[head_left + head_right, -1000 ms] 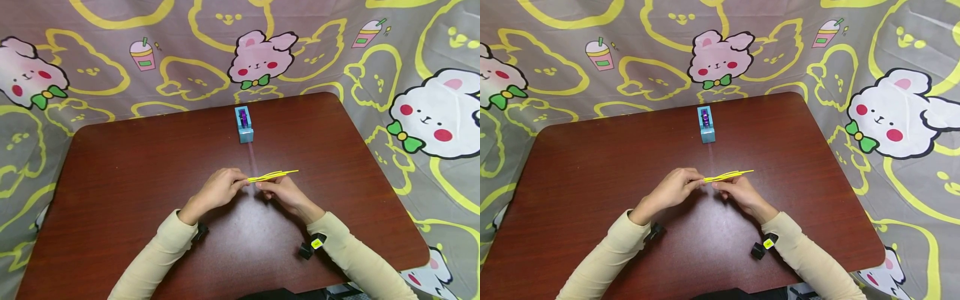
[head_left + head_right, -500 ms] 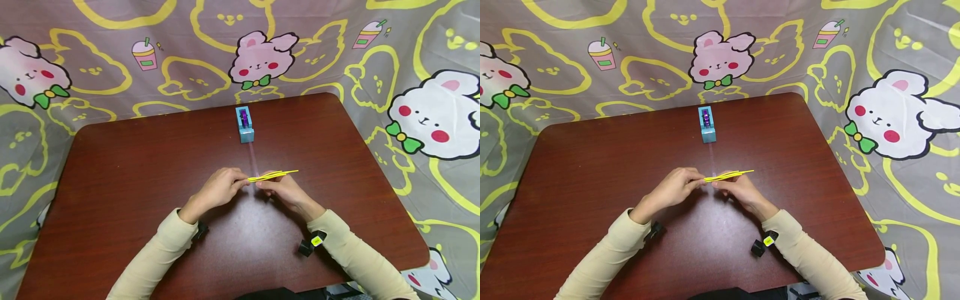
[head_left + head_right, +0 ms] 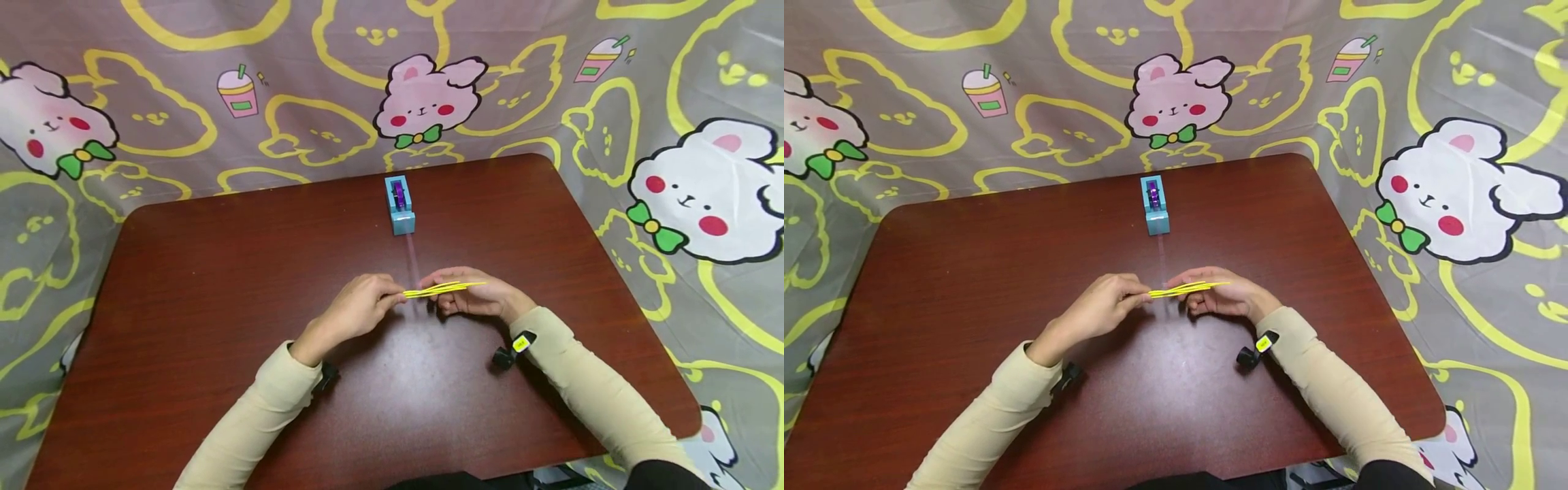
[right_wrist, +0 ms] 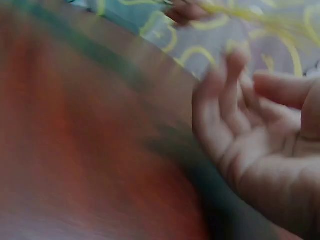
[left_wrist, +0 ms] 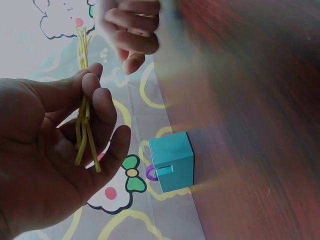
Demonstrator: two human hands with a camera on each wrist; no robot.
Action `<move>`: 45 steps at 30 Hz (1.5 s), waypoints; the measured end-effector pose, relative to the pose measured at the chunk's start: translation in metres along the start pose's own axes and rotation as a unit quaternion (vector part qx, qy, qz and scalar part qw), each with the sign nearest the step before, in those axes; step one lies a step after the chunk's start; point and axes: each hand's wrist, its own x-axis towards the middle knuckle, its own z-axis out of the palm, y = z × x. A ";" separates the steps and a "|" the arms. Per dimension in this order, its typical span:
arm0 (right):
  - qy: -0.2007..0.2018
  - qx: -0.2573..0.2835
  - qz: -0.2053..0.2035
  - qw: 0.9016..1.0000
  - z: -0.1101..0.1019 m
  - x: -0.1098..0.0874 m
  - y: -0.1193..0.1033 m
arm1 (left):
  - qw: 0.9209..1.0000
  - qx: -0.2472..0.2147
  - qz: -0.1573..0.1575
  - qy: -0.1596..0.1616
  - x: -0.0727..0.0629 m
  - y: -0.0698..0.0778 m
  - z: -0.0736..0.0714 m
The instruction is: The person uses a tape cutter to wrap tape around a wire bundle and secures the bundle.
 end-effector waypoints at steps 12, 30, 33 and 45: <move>-0.221 -0.064 0.192 0.954 -0.023 0.033 -0.025 | 0.999 0.038 0.026 0.012 -0.001 -0.001 0.000; -0.243 -0.077 0.191 0.948 -0.014 0.029 -0.039 | 0.996 0.073 0.047 0.018 -0.004 -0.002 -0.003; -0.228 -0.087 0.189 0.951 -0.012 0.027 -0.040 | 0.996 0.075 0.046 0.017 -0.005 -0.002 -0.003; -0.196 -0.132 0.190 0.953 -0.007 0.026 -0.045 | 0.996 0.080 0.046 0.014 -0.006 -0.006 0.000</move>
